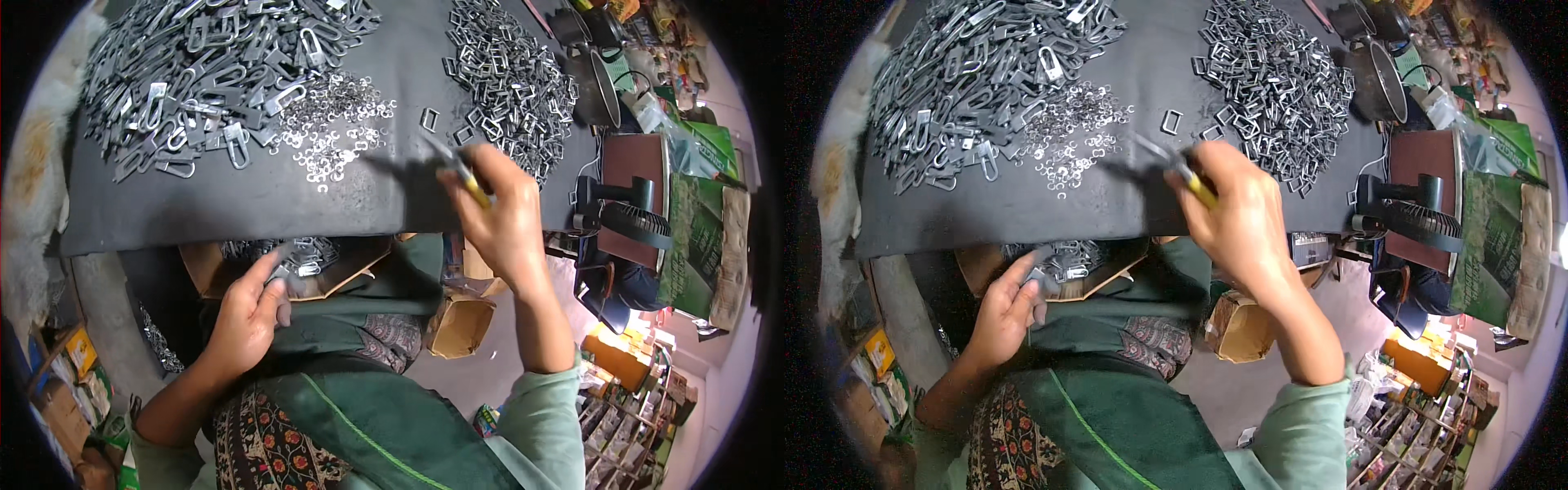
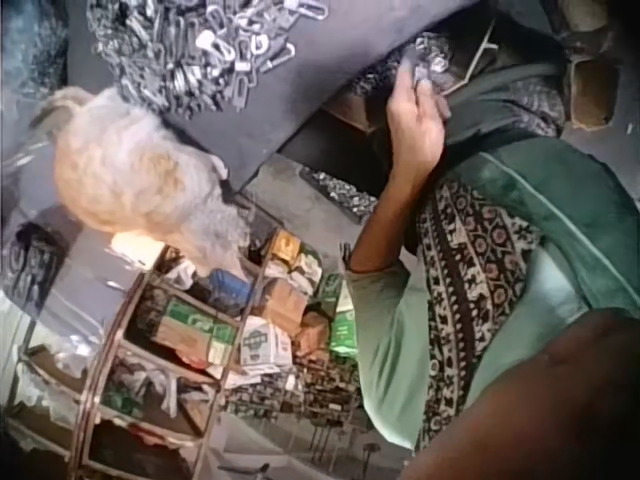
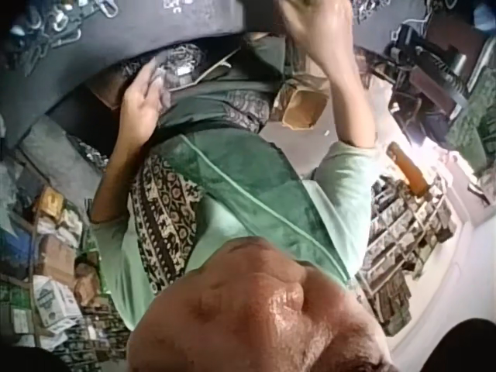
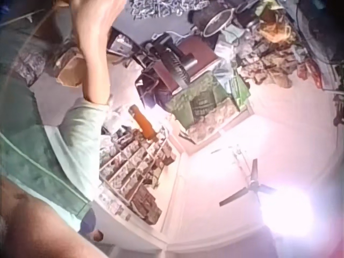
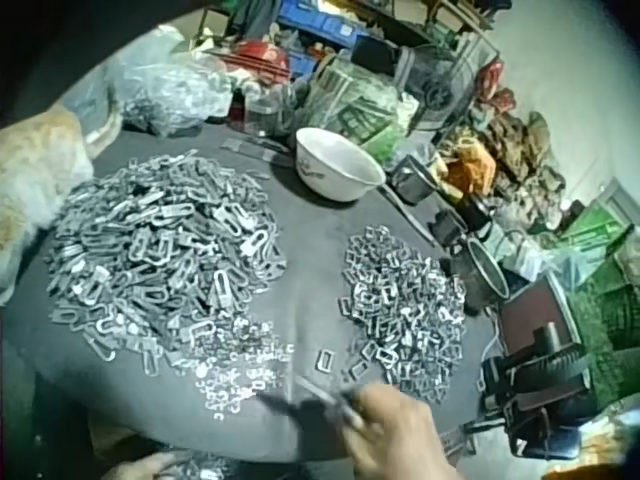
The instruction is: The person assembles metal buckles by fitting metal pieces together and crimping them with pliers.
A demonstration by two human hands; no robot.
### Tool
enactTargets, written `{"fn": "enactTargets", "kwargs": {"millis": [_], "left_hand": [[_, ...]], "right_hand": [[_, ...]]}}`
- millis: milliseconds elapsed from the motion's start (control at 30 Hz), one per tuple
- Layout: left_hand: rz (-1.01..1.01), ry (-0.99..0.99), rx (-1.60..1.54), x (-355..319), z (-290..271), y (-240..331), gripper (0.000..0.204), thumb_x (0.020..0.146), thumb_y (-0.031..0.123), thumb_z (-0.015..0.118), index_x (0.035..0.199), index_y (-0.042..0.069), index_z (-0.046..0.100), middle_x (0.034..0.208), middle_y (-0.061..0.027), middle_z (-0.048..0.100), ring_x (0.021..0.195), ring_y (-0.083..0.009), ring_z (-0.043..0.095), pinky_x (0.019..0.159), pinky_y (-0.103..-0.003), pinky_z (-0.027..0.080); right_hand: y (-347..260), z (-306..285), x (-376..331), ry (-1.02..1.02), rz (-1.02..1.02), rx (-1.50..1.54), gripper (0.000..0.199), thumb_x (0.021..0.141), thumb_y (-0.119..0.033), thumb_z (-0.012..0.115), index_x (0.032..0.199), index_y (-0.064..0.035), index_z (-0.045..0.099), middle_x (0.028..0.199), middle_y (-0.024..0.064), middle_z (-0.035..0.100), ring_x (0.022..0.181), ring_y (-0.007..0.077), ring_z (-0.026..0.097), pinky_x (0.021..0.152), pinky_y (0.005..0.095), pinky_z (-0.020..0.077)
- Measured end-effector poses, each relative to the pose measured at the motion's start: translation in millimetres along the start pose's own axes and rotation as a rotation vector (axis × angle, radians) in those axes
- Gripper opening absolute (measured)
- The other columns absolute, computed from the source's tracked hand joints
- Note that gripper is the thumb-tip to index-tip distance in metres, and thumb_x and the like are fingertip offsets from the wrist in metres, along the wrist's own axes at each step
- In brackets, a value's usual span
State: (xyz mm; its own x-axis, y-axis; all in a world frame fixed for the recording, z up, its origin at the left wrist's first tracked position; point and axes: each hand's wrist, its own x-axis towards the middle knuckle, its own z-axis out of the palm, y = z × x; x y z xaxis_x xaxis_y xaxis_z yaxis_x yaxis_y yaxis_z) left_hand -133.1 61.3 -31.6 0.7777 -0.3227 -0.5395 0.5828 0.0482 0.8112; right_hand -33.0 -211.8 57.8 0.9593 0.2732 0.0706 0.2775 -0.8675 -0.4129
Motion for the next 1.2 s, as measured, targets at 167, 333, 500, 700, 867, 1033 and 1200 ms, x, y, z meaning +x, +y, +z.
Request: {"fn": "enactTargets", "kwargs": {"millis": [167,333,500,700,867,1033,1200], "left_hand": [[-0.034,-0.014,-0.008,3.6,8.5,14.0,0.027,0.1,0.004,0.047,0.125,-0.002,0.052,0.087,-0.0048,0.065,0.058,-0.0053,0.048,0.055,-0.022,0.043],[-0.038,-0.164,-0.001,4.5,8.1,26.2,0.014,0.099,0.007,0.052,0.108,-0.001,0.059,0.079,-0.0031,0.066,0.059,-0.0045,0.05,0.056,-0.022,0.043],[0.044,-0.238,0.119,9.7,12.2,36.8,0.012,0.096,0.007,0.055,0.104,-0.001,0.06,0.077,-0.0069,0.066,0.068,-0.0124,0.061,0.065,-0.027,0.048],[0.117,-0.207,0.176,6.3,10.4,35.8,0.011,0.096,0.008,0.056,0.102,0.0,0.061,0.075,-0.0082,0.065,0.067,-0.0152,0.063,0.064,-0.028,0.048],[0.237,-0.197,0.157,2.7,11.7,40.0,0.014,0.097,0.006,0.053,0.107,-0.001,0.061,0.077,-0.0026,0.066,0.058,-0.003,0.049,0.055,-0.021,0.04],[0.222,-0.082,0.043,1.8,18.8,58.6,0.012,0.095,0.006,0.06,0.104,-0.002,0.062,0.072,-0.0071,0.059,0.063,-0.0083,0.052,0.059,-0.025,0.044],[0.171,-0.141,-0.016,1.5,21.4,66.8,0.013,0.095,0.007,0.06,0.104,-0.003,0.063,0.072,-0.0045,0.061,0.064,-0.0064,0.054,0.058,-0.024,0.044]], "right_hand": [[2.9,22.2,32.7,0.196,0.07,-0.268,0.034,0.083,-0.027,0.074,0.075,-0.0018,0.052,0.075,0.0171,0.061,0.067,0.0391,0.061,0.058,0.0471,0.0466],[12.4,25.5,33.7,0.169,0.163,-0.432,0.031,0.084,-0.026,0.071,0.076,-0.0028,0.053,0.074,0.015,0.062,0.062,0.0392,0.062,0.055,0.0484,0.047],[8.9,31.2,38.2,0.181,0.004,-0.448,0.023,0.079,-0.016,0.071,0.078,-0.0033,0.052,0.074,0.0133,0.058,0.069,0.0345,0.061,0.061,0.0444,0.0486],[8.2,32.7,40.8,0.151,0.033,-0.343,0.021,0.079,-0.013,0.07,0.083,-0.0017,0.053,0.077,0.0145,0.058,0.073,0.0357,0.06,0.063,0.0442,0.0479],[6.7,29.8,42.5,0.097,-0.103,-0.335,0.019,0.078,-0.013,0.071,0.081,-0.0029,0.054,0.075,0.0136,0.057,0.071,0.0345,0.06,0.063,0.0444,0.0486],[-4.1,7.6,29.9,-0.068,-0.116,-0.174,0.014,0.078,-0.01,0.066,0.083,-0.0014,0.057,0.074,0.0152,0.058,0.07,0.0345,0.062,0.061,0.0422,0.0481],[-38.3,-0.9,-0.7,-0.422,-0.102,0.438,0.011,0.082,-0.006,0.067,0.086,0.0011,0.06,0.074,0.015,0.059,0.066,0.0342,0.061,0.06,0.0384,0.0469]]}}
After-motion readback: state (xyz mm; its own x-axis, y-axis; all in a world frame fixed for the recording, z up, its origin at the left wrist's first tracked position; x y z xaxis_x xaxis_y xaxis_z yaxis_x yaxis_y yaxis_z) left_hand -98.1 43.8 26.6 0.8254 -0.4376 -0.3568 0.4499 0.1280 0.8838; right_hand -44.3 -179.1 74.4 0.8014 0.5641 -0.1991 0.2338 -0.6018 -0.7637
